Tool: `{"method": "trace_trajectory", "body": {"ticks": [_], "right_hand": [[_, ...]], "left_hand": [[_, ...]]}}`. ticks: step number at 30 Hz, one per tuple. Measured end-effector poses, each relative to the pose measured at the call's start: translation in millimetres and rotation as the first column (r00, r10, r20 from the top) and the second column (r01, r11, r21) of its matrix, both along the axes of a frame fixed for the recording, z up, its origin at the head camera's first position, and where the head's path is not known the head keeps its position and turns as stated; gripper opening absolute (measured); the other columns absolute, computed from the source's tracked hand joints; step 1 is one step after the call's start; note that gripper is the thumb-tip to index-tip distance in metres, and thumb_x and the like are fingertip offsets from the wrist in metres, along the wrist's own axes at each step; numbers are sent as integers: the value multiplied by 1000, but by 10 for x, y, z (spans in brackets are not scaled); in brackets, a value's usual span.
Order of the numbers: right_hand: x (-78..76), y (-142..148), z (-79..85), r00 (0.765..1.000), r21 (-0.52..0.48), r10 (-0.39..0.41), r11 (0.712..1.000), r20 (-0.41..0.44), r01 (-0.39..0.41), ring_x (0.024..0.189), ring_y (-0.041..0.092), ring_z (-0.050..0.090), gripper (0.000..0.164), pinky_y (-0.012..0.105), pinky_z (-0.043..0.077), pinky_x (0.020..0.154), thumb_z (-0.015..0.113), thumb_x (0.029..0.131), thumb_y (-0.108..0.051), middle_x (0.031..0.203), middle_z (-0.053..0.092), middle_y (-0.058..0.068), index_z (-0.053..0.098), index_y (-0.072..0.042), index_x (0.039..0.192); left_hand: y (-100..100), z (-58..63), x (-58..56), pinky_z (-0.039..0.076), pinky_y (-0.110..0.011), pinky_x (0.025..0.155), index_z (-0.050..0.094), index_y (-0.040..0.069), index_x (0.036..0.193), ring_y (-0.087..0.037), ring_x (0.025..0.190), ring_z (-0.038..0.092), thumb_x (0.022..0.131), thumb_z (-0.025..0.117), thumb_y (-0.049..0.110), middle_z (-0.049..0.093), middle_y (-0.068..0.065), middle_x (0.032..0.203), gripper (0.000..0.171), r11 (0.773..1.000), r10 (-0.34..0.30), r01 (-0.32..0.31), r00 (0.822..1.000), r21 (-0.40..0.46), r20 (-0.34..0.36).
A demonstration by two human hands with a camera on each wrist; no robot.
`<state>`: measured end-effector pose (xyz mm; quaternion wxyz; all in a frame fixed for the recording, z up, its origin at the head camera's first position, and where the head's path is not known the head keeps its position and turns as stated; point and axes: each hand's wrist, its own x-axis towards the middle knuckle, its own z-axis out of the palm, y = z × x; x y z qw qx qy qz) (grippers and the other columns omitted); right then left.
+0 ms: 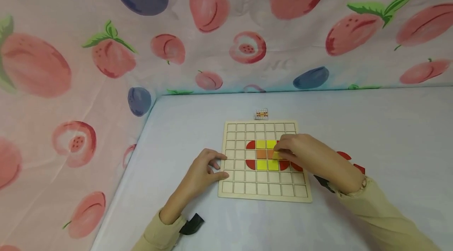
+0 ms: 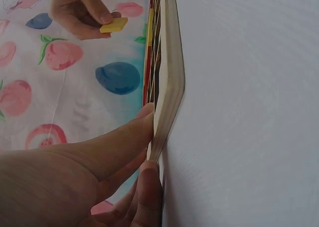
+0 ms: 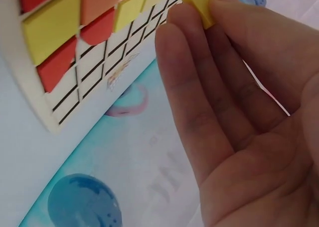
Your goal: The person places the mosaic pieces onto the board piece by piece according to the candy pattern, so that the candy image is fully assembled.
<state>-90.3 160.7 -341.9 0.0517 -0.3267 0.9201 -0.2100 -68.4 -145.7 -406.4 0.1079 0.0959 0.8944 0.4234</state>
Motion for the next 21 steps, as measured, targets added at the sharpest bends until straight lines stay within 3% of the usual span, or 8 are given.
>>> {"method": "trace_trajectory", "body": {"ticks": [10,21], "right_hand": [[-112,-204,18,998,-1,17,1000,56,-17,77,10,57,10,27,54,71,75,87,-9,87,66,-2,75,-8,97],[-230,-391,-24,994,-13,-7,1000,113,9,78,12,58,6,29,54,75,71,91,-9,90,70,-4,74,-11,95]], "left_hand": [[0,14,-5,48,-21,68,69,14,114,-12,76,54,78,85,11,55,-2,111,39,1000,17,-17,1000,-17,7],[7,-6,1,49,-21,67,69,14,115,-12,76,54,78,85,9,55,-3,111,40,1000,11,-11,1000,-8,-1]]}}
